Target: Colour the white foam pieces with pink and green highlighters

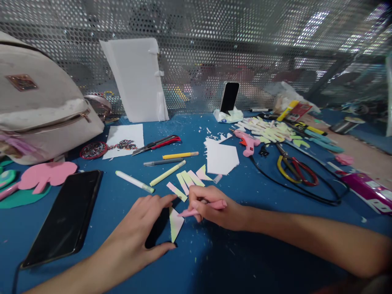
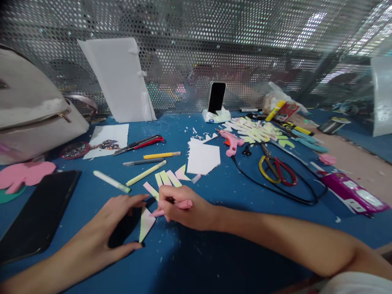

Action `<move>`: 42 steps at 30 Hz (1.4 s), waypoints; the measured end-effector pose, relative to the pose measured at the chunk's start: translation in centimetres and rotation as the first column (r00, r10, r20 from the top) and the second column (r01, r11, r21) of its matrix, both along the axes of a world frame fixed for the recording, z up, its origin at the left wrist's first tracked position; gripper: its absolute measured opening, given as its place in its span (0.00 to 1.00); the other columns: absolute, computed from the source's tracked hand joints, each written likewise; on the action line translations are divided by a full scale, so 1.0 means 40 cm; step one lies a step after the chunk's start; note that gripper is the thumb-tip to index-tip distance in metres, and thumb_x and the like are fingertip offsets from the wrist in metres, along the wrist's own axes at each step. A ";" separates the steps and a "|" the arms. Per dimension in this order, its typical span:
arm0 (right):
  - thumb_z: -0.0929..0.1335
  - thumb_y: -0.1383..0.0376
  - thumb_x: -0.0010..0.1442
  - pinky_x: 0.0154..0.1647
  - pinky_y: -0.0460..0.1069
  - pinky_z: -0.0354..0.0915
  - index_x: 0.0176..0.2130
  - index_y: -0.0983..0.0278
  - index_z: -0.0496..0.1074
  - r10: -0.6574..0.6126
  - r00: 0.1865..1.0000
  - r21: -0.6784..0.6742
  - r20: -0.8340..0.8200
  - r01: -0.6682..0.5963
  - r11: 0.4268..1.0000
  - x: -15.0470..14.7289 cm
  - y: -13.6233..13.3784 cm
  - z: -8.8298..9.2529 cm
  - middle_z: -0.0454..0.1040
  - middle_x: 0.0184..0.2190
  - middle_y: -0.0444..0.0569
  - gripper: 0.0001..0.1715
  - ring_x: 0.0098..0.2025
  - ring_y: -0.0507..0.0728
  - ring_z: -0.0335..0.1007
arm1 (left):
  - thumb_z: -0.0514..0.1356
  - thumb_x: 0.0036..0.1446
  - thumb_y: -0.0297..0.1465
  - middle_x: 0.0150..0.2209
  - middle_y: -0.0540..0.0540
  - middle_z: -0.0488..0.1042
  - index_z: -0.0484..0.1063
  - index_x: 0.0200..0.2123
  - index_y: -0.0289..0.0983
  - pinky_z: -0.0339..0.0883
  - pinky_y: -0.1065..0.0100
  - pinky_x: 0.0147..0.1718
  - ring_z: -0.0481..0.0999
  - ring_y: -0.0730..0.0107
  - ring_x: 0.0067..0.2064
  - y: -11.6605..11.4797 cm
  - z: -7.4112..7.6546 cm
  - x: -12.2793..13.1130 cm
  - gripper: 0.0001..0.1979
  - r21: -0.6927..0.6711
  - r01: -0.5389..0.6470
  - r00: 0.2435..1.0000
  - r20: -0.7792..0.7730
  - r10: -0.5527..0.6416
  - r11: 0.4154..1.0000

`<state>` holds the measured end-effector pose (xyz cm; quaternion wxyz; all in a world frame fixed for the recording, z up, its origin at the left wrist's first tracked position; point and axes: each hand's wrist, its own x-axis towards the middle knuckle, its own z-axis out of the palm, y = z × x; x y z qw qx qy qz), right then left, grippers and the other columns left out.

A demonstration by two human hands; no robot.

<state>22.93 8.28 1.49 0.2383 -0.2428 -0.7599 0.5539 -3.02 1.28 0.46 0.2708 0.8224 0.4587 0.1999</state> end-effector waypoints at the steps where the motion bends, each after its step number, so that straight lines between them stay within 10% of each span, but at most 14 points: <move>1: 0.62 0.57 0.71 0.31 0.46 0.64 0.31 0.64 0.64 0.035 0.999 -0.022 -0.003 -0.035 0.999 0.001 0.000 -0.001 0.69 0.24 0.44 0.18 0.28 0.52 0.68 | 0.68 0.61 0.29 0.55 0.48 0.70 0.49 0.69 0.56 0.65 0.55 0.53 0.69 0.52 0.52 0.000 0.000 0.000 0.41 0.003 0.001 1.000 -0.004 -0.001 1.000; 42: 0.65 0.54 0.71 0.31 0.46 0.62 0.36 0.66 0.70 -0.063 0.998 -0.140 -0.020 0.060 0.988 -0.004 0.006 -0.003 0.70 0.27 0.43 0.18 0.29 0.51 0.66 | 0.66 0.63 0.32 0.57 0.45 0.70 0.52 0.69 0.54 0.67 0.52 0.54 0.70 0.49 0.54 0.005 -0.004 -0.004 0.37 -0.004 -0.023 1.000 -0.013 0.023 1.000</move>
